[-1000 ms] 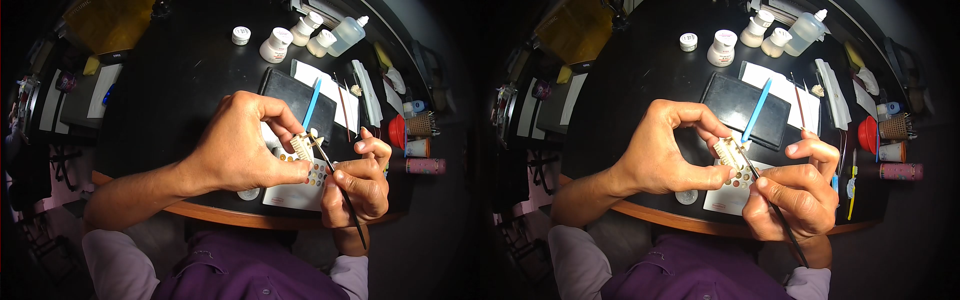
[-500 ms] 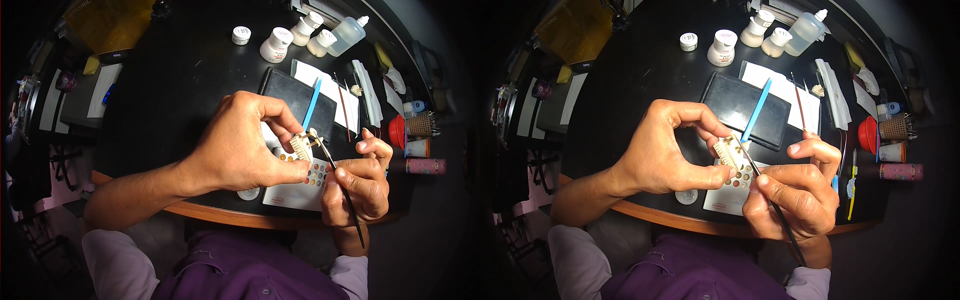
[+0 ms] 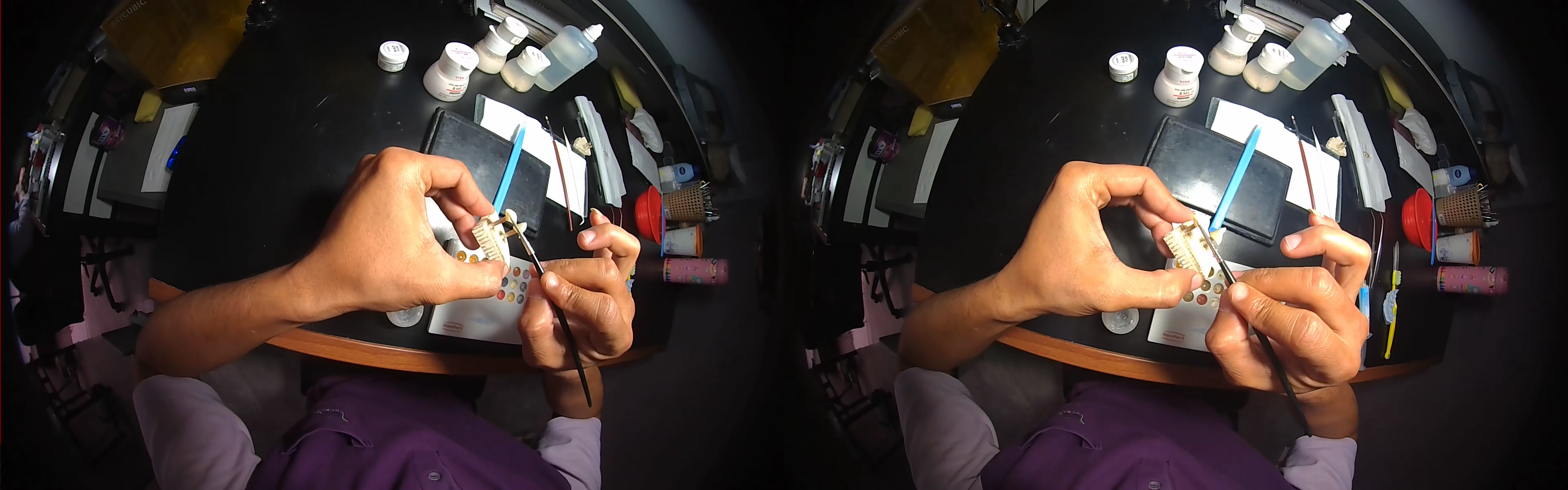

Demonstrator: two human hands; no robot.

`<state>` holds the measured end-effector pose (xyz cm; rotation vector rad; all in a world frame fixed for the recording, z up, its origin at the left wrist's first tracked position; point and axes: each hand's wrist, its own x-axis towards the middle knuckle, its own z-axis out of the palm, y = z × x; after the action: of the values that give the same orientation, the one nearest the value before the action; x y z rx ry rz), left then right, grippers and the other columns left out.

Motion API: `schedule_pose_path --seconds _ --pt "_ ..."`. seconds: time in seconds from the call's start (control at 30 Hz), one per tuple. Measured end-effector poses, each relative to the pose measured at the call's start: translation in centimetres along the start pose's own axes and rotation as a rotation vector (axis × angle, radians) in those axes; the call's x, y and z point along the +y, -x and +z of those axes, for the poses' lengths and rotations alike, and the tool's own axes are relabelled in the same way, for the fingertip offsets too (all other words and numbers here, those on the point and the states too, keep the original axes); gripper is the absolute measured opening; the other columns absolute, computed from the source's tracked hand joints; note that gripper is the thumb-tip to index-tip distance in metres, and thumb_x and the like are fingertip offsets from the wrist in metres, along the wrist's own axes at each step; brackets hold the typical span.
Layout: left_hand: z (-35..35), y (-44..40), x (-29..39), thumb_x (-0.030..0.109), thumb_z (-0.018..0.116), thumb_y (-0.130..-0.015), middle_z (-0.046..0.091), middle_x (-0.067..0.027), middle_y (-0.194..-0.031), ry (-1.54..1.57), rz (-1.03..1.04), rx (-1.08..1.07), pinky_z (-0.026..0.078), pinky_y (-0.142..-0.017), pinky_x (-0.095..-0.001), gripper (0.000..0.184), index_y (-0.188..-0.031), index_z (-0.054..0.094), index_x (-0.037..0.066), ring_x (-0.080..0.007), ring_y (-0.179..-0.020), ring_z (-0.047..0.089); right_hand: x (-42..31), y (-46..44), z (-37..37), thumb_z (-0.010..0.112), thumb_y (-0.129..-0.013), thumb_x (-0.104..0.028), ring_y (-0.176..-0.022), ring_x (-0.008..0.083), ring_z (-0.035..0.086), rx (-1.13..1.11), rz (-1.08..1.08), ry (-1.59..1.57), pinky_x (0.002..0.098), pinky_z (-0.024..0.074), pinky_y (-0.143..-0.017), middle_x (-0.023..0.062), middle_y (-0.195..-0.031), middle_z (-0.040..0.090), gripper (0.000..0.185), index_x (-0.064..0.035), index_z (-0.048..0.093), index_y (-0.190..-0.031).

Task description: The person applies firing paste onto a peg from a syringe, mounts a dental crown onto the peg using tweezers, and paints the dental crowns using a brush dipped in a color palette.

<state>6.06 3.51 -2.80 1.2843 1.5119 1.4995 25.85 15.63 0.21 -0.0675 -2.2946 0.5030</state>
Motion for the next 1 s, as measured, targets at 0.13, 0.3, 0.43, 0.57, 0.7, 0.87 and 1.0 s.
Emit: schedule_pose_path --seconds 0.13,0.3,0.43,0.57,0.7,0.87,1.0 --pt "-0.02 0.00 -0.04 0.013 0.092 -0.070 0.077 -0.0068 -0.084 0.001 0.004 0.002 0.055 -0.077 -0.0246 0.032 -0.092 0.075 -0.004 -0.0086 -0.079 0.071 -0.04 -0.01 -0.06 0.081 -0.064 0.005 -0.101 0.0269 0.057 0.000 0.000 -0.004 0.0517 0.0454 -0.102 0.0000 -0.083 0.072 0.032 -0.0132 0.075 -0.090" --pt "0.00 -0.03 -0.16 0.013 0.092 -0.070 0.077 -0.0064 -0.084 0.003 0.023 0.002 0.055 -0.077 -0.0245 0.032 -0.092 0.075 -0.003 -0.0083 -0.079 0.071 -0.29 0.24 -0.50 0.072 -0.077 0.003 -0.109 0.0304 0.054 -0.077 0.017 0.012 0.0619 0.0385 -0.113 0.0041 -0.083 0.070 0.030 -0.0146 0.067 -0.100" --pt "-0.02 -0.02 -0.01 0.013 0.092 -0.070 0.077 -0.0064 -0.085 0.004 0.012 0.005 0.055 -0.077 -0.0245 0.033 -0.092 0.075 -0.003 -0.0085 -0.079 0.071 -0.22 0.31 -0.42 0.072 -0.076 0.003 -0.108 0.0305 0.054 -0.074 0.011 0.006 0.0618 0.0386 -0.113 0.0040 -0.083 0.069 0.029 -0.0143 0.067 -0.099" --pt "-0.12 0.02 -0.02 0.015 0.092 -0.071 0.077 -0.0066 -0.085 0.021 -0.006 -0.007 0.055 -0.079 -0.0256 0.034 -0.093 0.075 -0.003 -0.0091 -0.080 0.071 0.03 0.16 -0.15 0.079 -0.063 0.005 -0.100 0.0273 0.057 -0.004 -0.019 -0.015 0.0520 0.0469 -0.094 0.0007 -0.083 0.072 0.033 -0.0129 0.074 -0.090" --pt "-0.26 0.02 -0.04 0.018 0.092 -0.071 0.078 -0.0081 -0.087 0.028 0.001 -0.021 0.055 -0.084 -0.0275 0.037 -0.095 0.076 -0.004 -0.0106 -0.083 0.072 0.09 0.26 -0.26 0.079 -0.064 0.005 -0.101 0.0273 0.057 0.002 -0.030 -0.017 0.0524 0.0465 -0.096 0.0006 -0.084 0.073 0.033 -0.0136 0.074 -0.091" --pt "-0.28 0.04 0.31 0.020 0.091 -0.071 0.079 -0.0100 -0.090 0.066 -0.027 -0.031 0.056 -0.089 -0.0290 0.038 -0.096 0.076 -0.004 -0.0125 -0.086 0.073 0.19 0.27 -0.27 0.082 -0.067 0.004 -0.103 0.0273 0.057 0.011 -0.037 0.003 0.0513 0.0458 -0.098 0.0004 -0.086 0.074 0.032 -0.0138 0.075 -0.093" --pt "-0.30 0.05 0.40 0.020 0.091 -0.071 0.079 -0.0100 -0.091 0.078 -0.047 -0.037 0.055 -0.089 -0.0290 0.038 -0.096 0.076 -0.004 -0.0129 -0.087 0.073 0.09 0.12 -0.07 0.084 -0.069 0.003 -0.103 0.0271 0.057 0.002 -0.032 0.004 0.0504 0.0457 -0.098 0.0002 -0.086 0.074 0.031 -0.0135 0.075 -0.093"
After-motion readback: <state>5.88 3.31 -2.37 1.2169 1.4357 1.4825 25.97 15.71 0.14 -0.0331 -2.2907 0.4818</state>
